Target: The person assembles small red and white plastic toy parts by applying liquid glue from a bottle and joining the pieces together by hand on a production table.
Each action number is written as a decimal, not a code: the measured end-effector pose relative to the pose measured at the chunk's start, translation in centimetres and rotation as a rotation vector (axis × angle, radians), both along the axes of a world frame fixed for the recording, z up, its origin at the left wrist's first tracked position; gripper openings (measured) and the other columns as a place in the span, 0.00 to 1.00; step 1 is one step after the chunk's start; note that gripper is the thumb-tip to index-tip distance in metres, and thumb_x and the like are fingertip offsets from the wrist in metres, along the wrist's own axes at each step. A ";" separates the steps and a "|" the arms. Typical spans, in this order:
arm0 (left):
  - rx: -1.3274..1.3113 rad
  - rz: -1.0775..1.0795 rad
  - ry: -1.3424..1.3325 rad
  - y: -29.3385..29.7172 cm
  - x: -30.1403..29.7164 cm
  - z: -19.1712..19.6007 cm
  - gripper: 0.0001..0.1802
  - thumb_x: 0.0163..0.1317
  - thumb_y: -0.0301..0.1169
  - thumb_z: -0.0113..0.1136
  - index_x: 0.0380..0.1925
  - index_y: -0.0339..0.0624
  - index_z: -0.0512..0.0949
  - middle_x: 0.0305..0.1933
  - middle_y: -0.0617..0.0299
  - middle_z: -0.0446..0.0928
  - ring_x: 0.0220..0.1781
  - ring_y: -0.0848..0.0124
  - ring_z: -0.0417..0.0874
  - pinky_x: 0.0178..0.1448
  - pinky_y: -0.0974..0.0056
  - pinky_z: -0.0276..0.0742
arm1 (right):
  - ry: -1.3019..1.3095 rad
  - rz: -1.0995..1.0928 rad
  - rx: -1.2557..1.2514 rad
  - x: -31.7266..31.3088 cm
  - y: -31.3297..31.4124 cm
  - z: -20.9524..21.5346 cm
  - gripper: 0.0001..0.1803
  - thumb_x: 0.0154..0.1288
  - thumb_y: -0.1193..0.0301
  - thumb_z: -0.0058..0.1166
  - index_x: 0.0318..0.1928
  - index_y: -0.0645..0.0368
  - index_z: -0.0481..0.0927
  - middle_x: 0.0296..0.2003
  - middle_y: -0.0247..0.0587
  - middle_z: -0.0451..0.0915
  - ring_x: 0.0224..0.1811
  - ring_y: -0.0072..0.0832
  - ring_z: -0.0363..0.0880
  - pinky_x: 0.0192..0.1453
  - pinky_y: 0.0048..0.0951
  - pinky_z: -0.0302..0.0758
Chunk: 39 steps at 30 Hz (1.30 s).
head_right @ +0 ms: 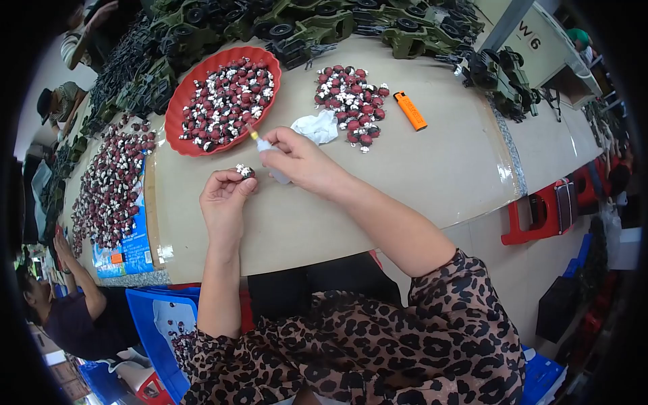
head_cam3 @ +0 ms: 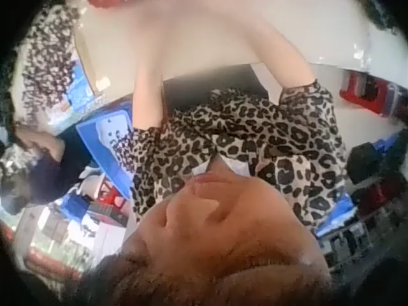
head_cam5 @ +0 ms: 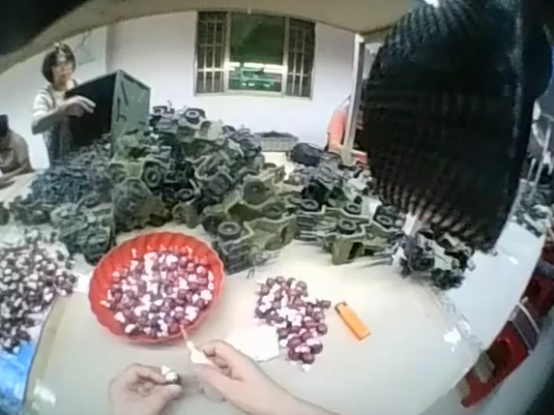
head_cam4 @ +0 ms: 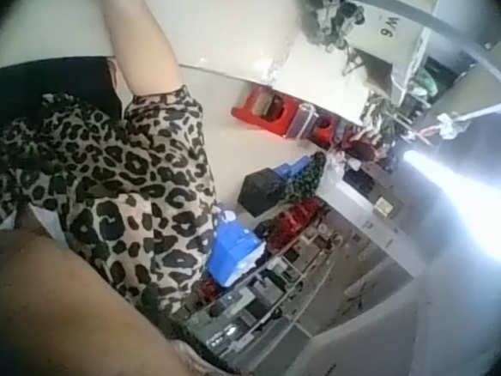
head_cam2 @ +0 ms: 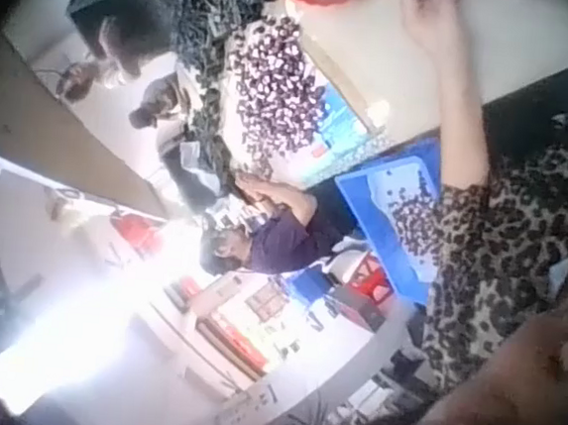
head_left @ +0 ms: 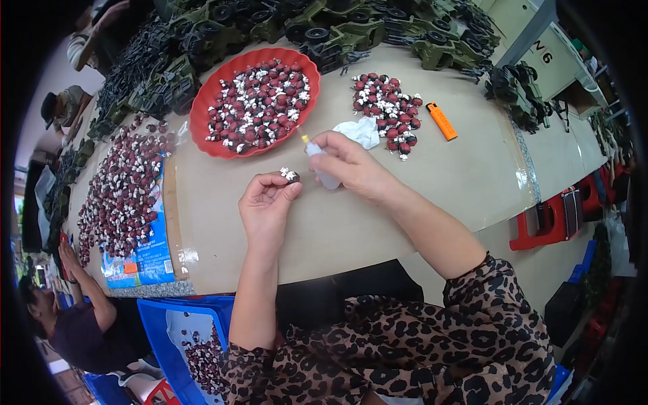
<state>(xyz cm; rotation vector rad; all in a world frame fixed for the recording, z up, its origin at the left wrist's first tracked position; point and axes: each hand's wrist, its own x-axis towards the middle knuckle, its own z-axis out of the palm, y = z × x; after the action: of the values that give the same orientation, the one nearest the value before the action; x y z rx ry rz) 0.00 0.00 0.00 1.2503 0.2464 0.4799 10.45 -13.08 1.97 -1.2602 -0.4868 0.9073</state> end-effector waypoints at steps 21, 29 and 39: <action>-0.063 0.136 -0.021 0.9 0.1 -0.2 0.09 0.45 0.13 0.57 0.25 0.35 0.70 0.31 0.60 0.73 0.32 0.78 0.75 0.39 0.76 0.72 | -0.052 -0.189 0.055 0.2 -0.3 1.3 0.14 0.52 0.68 0.56 0.36 0.60 0.68 0.26 0.33 0.72 0.27 0.15 0.69 0.29 0.16 0.67; -0.050 0.164 0.013 0.8 0.1 -0.2 0.09 0.45 0.12 0.56 0.24 0.35 0.69 0.30 0.61 0.73 0.32 0.78 0.74 0.38 0.76 0.71 | -0.282 -0.192 0.070 -0.2 -0.1 1.0 0.14 0.53 0.68 0.55 0.35 0.60 0.66 0.28 0.33 0.71 0.29 0.15 0.69 0.32 0.17 0.67; -0.050 0.162 0.001 0.7 0.2 -0.1 0.09 0.44 0.13 0.56 0.24 0.36 0.69 0.30 0.61 0.73 0.31 0.79 0.74 0.38 0.76 0.71 | -0.348 -0.199 0.056 -0.3 0.0 0.5 0.14 0.53 0.68 0.55 0.34 0.62 0.66 0.29 0.34 0.70 0.32 0.16 0.69 0.34 0.18 0.68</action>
<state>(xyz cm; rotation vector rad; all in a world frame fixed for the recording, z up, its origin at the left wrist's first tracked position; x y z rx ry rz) 0.16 0.71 -0.06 1.1875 0.3607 0.6089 10.20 -13.10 2.44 -1.3946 -0.6423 0.5050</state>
